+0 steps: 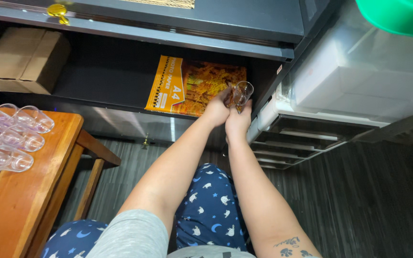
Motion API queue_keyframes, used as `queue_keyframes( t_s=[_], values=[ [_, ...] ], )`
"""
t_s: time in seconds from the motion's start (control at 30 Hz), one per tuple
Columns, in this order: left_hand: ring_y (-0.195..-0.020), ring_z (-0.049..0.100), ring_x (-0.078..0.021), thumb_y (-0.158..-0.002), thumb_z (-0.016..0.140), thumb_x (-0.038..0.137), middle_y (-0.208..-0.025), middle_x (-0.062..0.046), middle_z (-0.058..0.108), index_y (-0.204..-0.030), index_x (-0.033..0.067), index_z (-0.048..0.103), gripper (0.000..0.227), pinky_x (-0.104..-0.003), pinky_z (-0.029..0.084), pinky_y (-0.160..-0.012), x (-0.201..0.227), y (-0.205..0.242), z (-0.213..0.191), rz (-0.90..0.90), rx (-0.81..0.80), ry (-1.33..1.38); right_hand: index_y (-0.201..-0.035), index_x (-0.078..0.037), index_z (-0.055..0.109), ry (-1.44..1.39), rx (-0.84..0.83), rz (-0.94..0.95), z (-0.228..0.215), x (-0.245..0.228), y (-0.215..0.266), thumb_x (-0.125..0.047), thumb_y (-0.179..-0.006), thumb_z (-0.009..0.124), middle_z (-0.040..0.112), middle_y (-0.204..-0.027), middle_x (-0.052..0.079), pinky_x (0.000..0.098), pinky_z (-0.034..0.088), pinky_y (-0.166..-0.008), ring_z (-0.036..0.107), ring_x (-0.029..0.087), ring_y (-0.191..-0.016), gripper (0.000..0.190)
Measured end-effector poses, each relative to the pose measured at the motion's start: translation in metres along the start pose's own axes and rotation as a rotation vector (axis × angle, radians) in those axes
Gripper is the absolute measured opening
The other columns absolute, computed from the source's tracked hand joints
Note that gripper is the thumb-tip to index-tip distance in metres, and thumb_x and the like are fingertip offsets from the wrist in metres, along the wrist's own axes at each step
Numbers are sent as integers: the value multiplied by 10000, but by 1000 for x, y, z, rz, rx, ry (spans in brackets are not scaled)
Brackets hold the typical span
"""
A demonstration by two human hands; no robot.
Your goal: The person places a cardboard box on a shelf, then repeatedly picks up small clear glasses from a wooden bench and arranges them on a shelf. The person handles the glasses one by one or in small groups, moving them from the bench to the shelf.
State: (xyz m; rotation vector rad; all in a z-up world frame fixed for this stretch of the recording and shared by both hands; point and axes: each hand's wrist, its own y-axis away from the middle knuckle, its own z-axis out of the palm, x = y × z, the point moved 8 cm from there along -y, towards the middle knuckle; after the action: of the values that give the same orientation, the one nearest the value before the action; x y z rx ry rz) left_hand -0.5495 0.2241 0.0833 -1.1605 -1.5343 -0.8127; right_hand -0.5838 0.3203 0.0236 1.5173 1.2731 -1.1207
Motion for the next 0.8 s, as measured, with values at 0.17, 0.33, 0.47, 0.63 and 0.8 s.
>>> queue_keyframes(
  t_s=[0.17, 0.33, 0.47, 0.63, 0.8],
  values=[
    [-1286, 609, -387, -908, 652, 114, -1407, -330, 587, -1529, -19, 457, 665, -446, 520, -1107, -1, 25, -14, -15, 67, 115, -1562, -207, 453, -125, -27, -38, 6, 3, 30, -251, -963, 662, 553, -1528, 122, 415, 383, -1226, 477, 241, -1440, 636],
    [-1228, 652, -315, -963, 654, 168, -1347, -248, 657, -1446, 43, 582, 505, -390, 546, -1059, -28, 69, -61, -80, 236, 291, -1549, -186, 475, -192, -217, -90, 41, -5, 81, -217, -988, 642, 556, -1523, 128, 404, 398, -1212, 481, 233, -1436, 587],
    [-1173, 689, -293, -986, 628, 160, -1262, -204, 716, -1315, 104, 704, 343, -368, 567, -1020, -50, 122, -125, -96, 417, 175, -1535, -164, 500, -266, -446, -126, 86, -13, 143, -178, -1016, 621, 558, -1518, 135, 392, 415, -1196, 485, 224, -1432, 534],
    [-1161, 698, -211, -1003, 619, 251, -1267, -96, 731, -1289, 200, 723, 309, -348, 578, -1000, -75, 198, -209, -205, 553, -8, -1521, -141, 525, -323, -739, -151, 141, -27, 235, -139, -1044, 600, 561, -1513, 142, 380, 432, -1180, 490, 215, -1427, 483],
    [-1049, 747, -216, -882, 686, 124, -1093, -83, 787, -1211, 200, 763, 346, -344, 594, -930, -86, 267, -283, -198, 613, -124, -1429, -69, 614, -363, -986, -272, 191, -43, 318, -122, -1027, 642, 675, -1351, 178, 342, 546, -1047, 633, 183, -1250, 406]
  ],
)
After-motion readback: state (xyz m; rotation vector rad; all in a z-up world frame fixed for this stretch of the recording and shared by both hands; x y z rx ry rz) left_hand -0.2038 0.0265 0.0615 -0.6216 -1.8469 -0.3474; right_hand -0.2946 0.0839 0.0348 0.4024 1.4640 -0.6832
